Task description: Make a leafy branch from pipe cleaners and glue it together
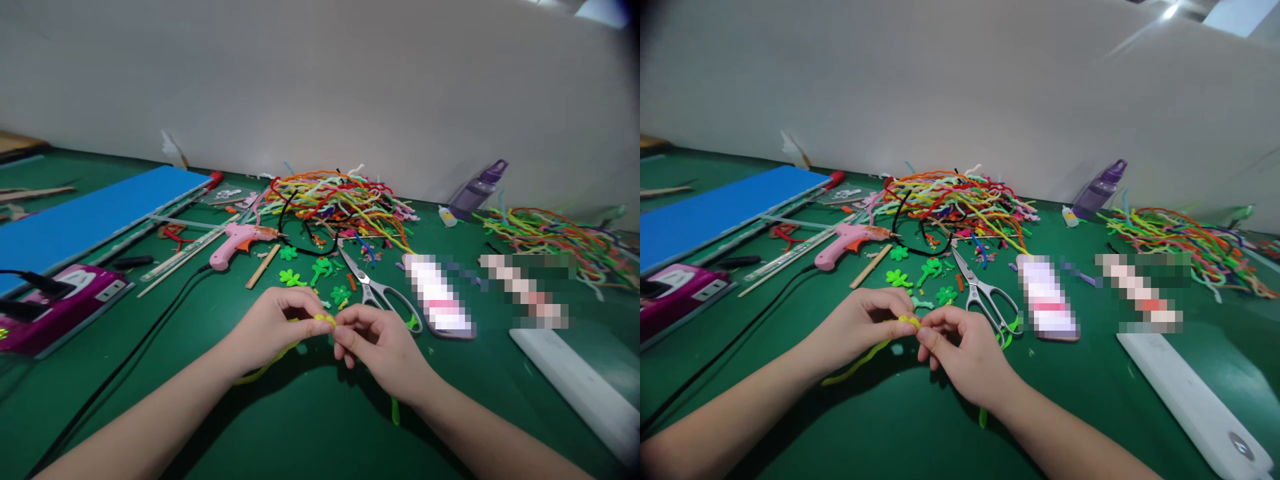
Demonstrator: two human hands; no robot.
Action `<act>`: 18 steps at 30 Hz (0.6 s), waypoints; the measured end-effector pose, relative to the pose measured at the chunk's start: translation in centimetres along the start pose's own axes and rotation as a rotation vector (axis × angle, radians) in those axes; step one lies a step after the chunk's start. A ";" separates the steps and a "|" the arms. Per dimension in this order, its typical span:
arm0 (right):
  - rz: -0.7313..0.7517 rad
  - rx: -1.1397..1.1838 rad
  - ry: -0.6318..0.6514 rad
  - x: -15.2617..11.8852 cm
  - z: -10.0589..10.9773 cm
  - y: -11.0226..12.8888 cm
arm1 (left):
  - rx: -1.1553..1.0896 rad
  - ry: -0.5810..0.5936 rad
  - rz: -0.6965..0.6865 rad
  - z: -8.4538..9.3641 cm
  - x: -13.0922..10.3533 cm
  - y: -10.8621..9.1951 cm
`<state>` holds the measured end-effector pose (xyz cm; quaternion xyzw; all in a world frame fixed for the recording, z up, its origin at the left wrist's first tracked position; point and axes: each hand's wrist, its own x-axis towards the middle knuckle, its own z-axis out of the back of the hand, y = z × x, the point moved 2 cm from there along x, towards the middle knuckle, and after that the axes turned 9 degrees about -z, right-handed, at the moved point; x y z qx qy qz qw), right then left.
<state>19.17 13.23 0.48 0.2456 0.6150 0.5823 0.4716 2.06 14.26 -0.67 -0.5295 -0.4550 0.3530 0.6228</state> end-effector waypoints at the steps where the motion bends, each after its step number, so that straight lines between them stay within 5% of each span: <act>1: -0.012 0.012 0.007 0.0 0.0 0.0 | -0.023 -0.005 0.003 0.0 0.0 0.1; 10: -0.079 0.109 0.084 0.1 -0.3 -0.3 | -0.210 0.019 0.039 -0.3 0.0 0.3; 18: -0.013 0.166 0.019 0.4 -0.2 0.0 | -0.250 -0.058 0.082 0.0 0.0 0.2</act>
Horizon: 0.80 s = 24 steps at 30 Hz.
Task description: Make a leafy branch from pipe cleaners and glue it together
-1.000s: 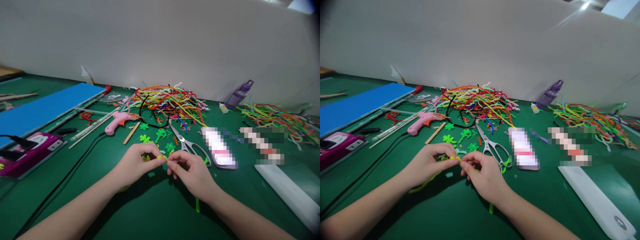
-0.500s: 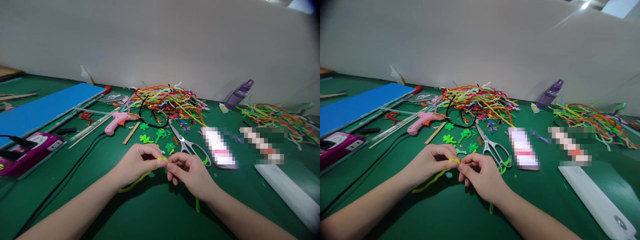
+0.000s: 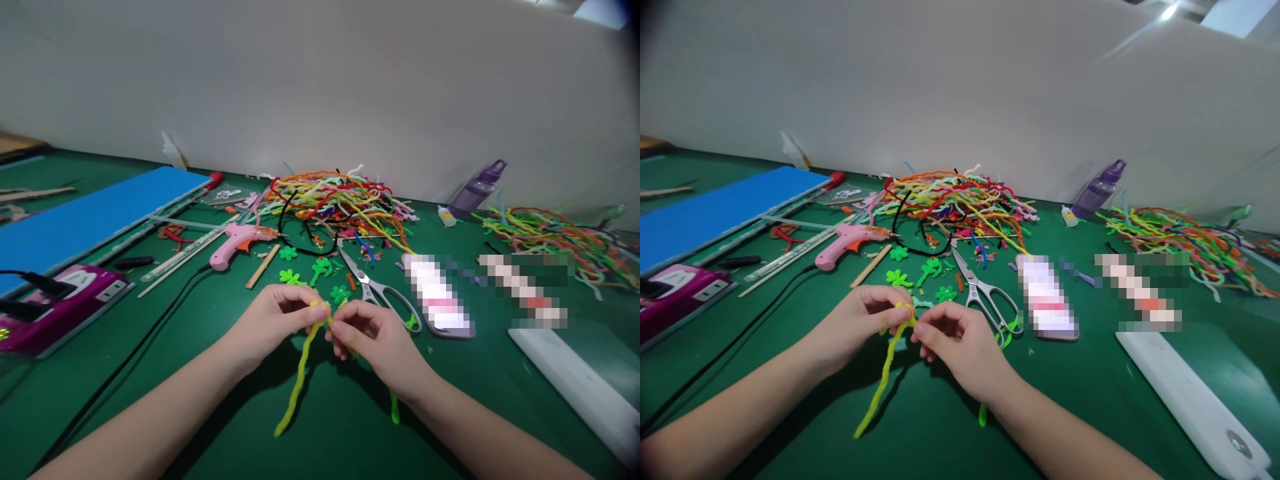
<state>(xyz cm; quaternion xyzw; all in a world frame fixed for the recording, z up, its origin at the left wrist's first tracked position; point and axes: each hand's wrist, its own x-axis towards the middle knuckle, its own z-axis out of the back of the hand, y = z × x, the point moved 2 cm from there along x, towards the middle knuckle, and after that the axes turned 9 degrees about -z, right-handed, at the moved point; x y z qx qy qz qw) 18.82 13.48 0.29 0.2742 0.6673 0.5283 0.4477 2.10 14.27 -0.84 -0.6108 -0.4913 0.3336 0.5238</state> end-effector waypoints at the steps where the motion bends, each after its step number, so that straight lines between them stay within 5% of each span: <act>1: 0.008 -0.022 -0.015 0.0 0.0 0.0 | -0.002 -0.008 0.004 0.0 0.0 0.0; 6: -0.001 -0.109 -0.080 0.0 0.1 -0.2 | -0.002 -0.020 0.042 -0.3 0.0 0.1; 14: -0.116 0.091 0.038 0.3 0.3 -0.8 | -0.057 0.014 0.065 -0.4 -0.1 0.3; 24: -0.152 0.501 0.438 -0.3 -1.3 -1.0 | -0.292 0.103 0.103 -1.0 -0.5 0.0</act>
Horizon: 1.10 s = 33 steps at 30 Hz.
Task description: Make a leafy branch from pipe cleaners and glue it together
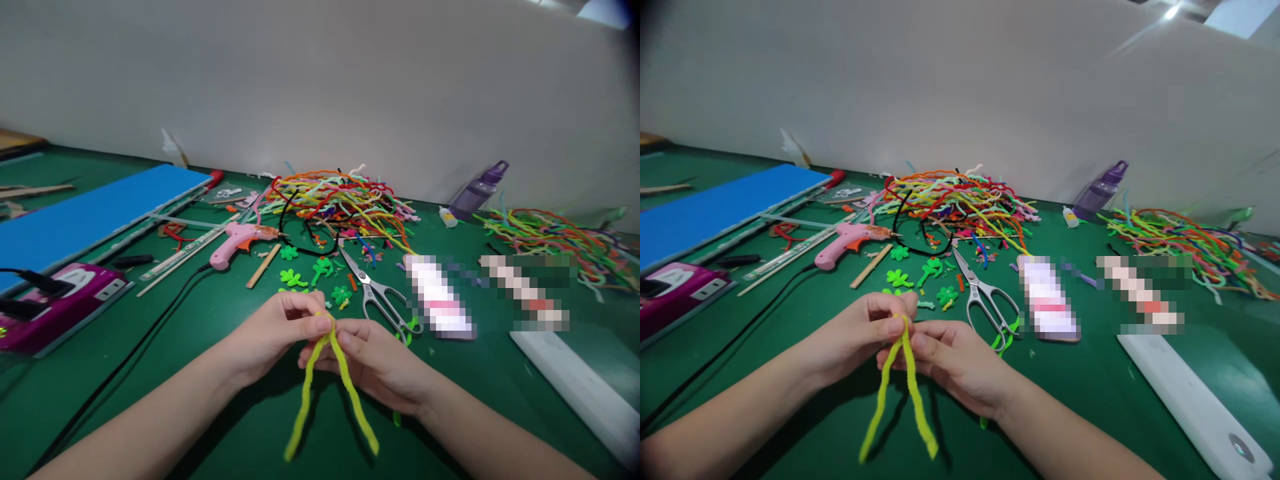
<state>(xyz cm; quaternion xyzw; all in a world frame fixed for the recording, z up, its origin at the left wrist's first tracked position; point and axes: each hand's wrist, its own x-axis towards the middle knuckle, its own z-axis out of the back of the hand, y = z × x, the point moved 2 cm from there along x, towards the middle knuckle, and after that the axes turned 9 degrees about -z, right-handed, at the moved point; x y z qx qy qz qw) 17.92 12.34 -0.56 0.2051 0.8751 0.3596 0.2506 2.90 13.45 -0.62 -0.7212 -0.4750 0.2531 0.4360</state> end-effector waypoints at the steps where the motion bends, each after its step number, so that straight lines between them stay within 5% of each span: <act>1: 0.000 0.009 0.001 0.0 0.1 -0.1 | 0.002 0.007 0.007 -0.1 0.0 0.1; 8: -0.037 -0.058 -0.155 0.1 0.8 0.1 | 0.115 -0.041 0.025 0.0 -0.1 0.1; 13: 0.043 -0.507 -0.397 -0.5 0.2 1.1 | 0.226 -0.142 0.013 -0.1 0.1 0.4; 16: 0.183 -0.853 -0.628 -0.9 0.1 1.0 | 0.308 -0.219 0.000 -0.3 0.2 0.8; 20: 0.598 -1.324 -0.797 -1.5 -0.2 0.7 | 0.389 -0.223 -0.004 -0.7 0.2 0.7; 23: 0.636 -1.239 -0.665 -1.6 -0.3 1.1 | 0.312 -0.150 -0.002 -0.8 0.0 0.2; 28: 0.300 -0.569 -0.249 -1.0 0.0 1.7 | 0.007 -0.039 -0.012 -0.6 -0.2 -0.3; 33: 0.041 -0.067 -0.038 -0.3 0.3 0.6 | -0.142 0.024 0.033 -0.7 -0.3 0.0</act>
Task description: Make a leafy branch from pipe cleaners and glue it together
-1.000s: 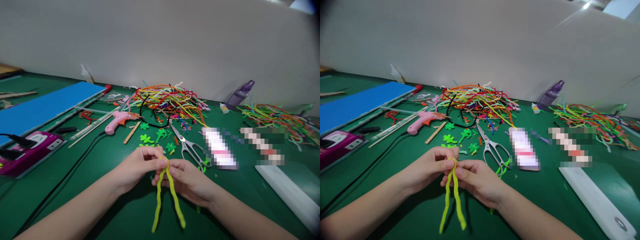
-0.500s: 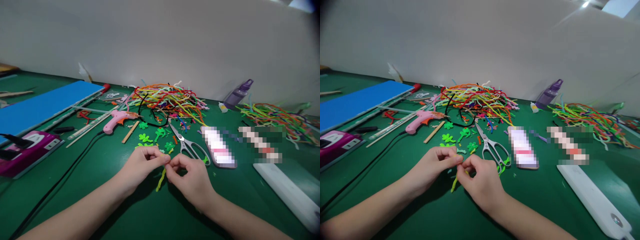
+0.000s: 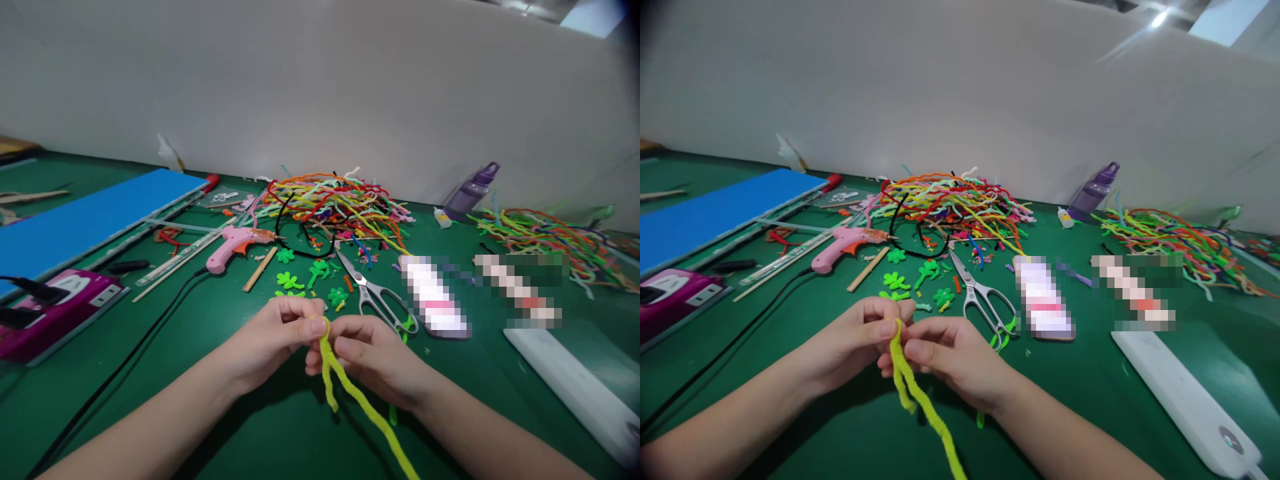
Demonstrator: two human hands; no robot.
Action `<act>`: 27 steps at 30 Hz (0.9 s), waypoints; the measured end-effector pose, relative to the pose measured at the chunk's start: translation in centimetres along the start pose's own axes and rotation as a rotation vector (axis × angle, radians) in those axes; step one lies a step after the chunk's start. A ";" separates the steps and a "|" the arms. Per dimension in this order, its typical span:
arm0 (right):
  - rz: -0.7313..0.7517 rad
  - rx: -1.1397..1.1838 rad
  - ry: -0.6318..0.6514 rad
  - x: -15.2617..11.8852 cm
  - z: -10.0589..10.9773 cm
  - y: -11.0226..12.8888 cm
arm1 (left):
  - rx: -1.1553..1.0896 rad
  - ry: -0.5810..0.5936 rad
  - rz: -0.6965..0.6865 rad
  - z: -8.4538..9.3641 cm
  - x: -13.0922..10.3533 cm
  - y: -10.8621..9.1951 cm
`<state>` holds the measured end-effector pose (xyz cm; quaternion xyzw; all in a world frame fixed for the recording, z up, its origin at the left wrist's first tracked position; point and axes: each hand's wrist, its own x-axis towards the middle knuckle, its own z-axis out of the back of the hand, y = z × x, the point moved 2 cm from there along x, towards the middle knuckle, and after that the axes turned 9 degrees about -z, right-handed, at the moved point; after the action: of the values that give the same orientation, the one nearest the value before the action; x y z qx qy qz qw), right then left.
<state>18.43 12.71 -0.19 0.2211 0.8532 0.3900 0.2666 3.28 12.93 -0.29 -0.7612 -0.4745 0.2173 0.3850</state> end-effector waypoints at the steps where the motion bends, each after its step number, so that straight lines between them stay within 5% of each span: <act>1: -0.034 0.052 0.042 0.0 -0.1 -0.2 | 0.009 0.002 0.005 0.0 0.0 0.0; 9: -0.213 0.254 0.161 -0.1 -0.5 -0.6 | 0.116 0.012 0.002 0.1 0.1 0.1; 19: -0.137 0.135 -0.016 0.0 -0.2 -0.8 | 0.106 0.016 -0.024 0.2 0.0 0.4; 27: -0.039 -0.133 -0.253 0.2 0.0 0.1 | 0.253 -0.161 0.009 0.1 0.1 0.2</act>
<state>18.29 12.86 -0.15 0.2339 0.7891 0.4095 0.3936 3.37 13.02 -0.55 -0.6887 -0.4694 0.3376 0.4375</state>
